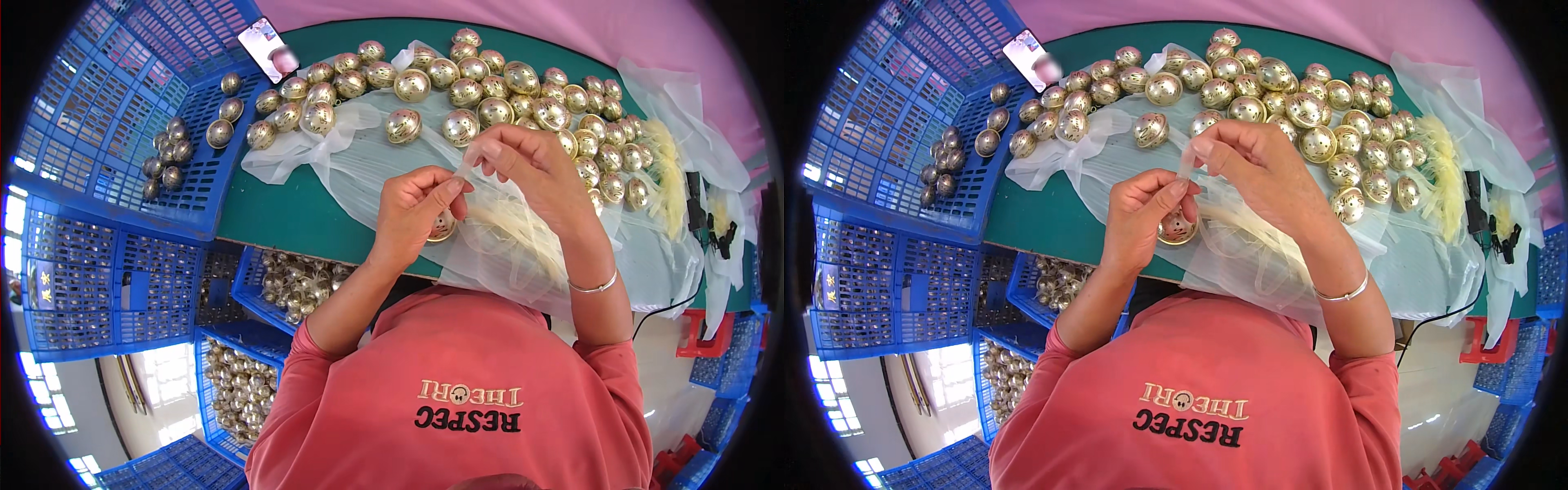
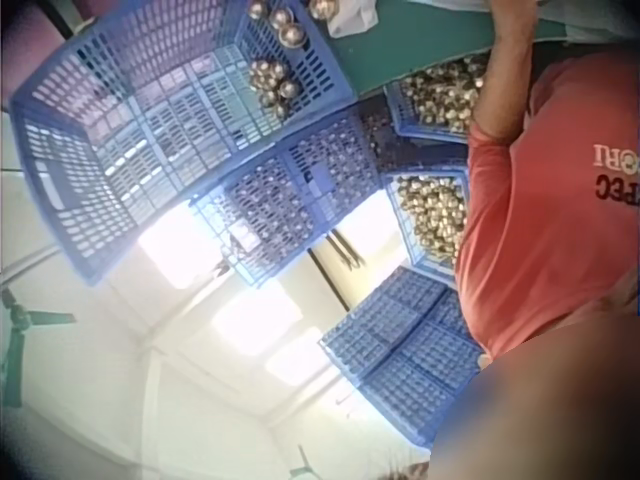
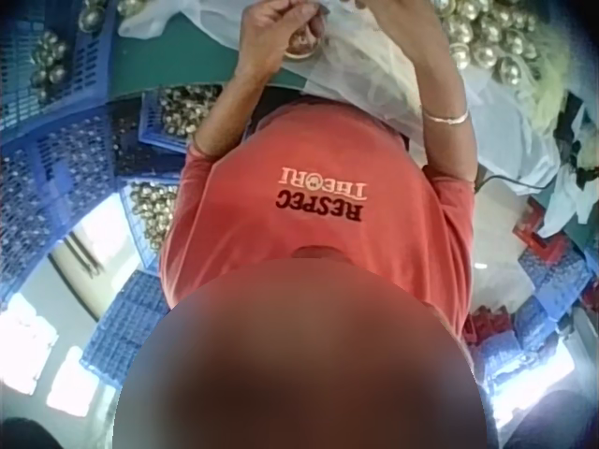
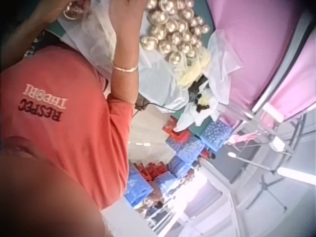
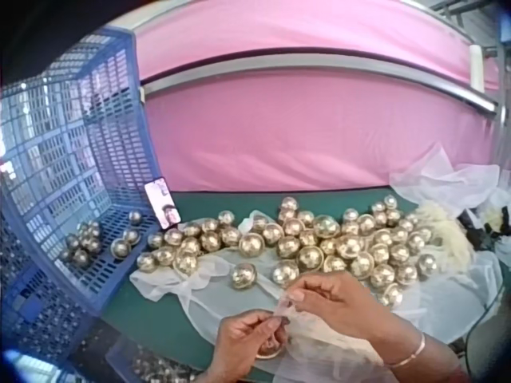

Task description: Attaching hanging loops to gold-colored spherical ornaments at a manual workstation.

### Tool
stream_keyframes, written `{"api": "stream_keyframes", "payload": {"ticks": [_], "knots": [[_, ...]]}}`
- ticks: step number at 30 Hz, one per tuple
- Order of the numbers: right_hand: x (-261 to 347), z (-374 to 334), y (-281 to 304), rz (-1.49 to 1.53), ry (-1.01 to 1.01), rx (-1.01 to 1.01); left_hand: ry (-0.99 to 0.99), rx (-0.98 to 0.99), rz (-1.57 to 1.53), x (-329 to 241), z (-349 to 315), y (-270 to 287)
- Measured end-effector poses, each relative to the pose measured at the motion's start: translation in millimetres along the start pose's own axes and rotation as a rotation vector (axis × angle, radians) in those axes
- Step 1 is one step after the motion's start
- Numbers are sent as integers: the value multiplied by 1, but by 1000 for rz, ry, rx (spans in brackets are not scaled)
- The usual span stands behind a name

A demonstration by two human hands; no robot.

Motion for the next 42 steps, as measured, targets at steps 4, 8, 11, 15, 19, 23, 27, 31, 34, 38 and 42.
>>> {"api": "stream_keyframes", "payload": {"ticks": [4,8,11,15,19,23,27,31,34,38,42], "knots": [[4,-1,1,-151,-47,-20,11,6,38,-2,-3,2],[20,4,-9,-317,135,-44,-19,18,53,-3,-7,8],[35,3,-21,-339,270,-24,-7,-22,-20,-6,-10,17],[47,1,-28,-360,349,20,-153,-66,134,-17,-11,22],[59,5,-27,-288,413,56,-922,-296,932,-91,-40,13],[51,13,-29,-178,369,165,-1378,52,1615,-117,-49,-32],[38,19,-34,-145,365,175,-1298,212,1952,-120,-36,-46],[26,21,-33,-144,473,-17,-925,432,2059,-109,-18,-41],[-2,27,-40,-31,314,4,-384,529,1578,-106,7,-12],[-7,18,-53,-67,324,-14,65,269,341,-64,6,45],[-2,14,-70,-208,445,-76,-208,-111,-50,-32,-23,78]]}}
Point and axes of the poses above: each hand's wrist, its own z-axis towards the middle knuckle, its own y-axis out of the back of the hand, x = y × z, the point moved 9 cm from there along z, towards the middle knuckle, and after that the axes turned 5 degrees about z, right-handed, at the moved point
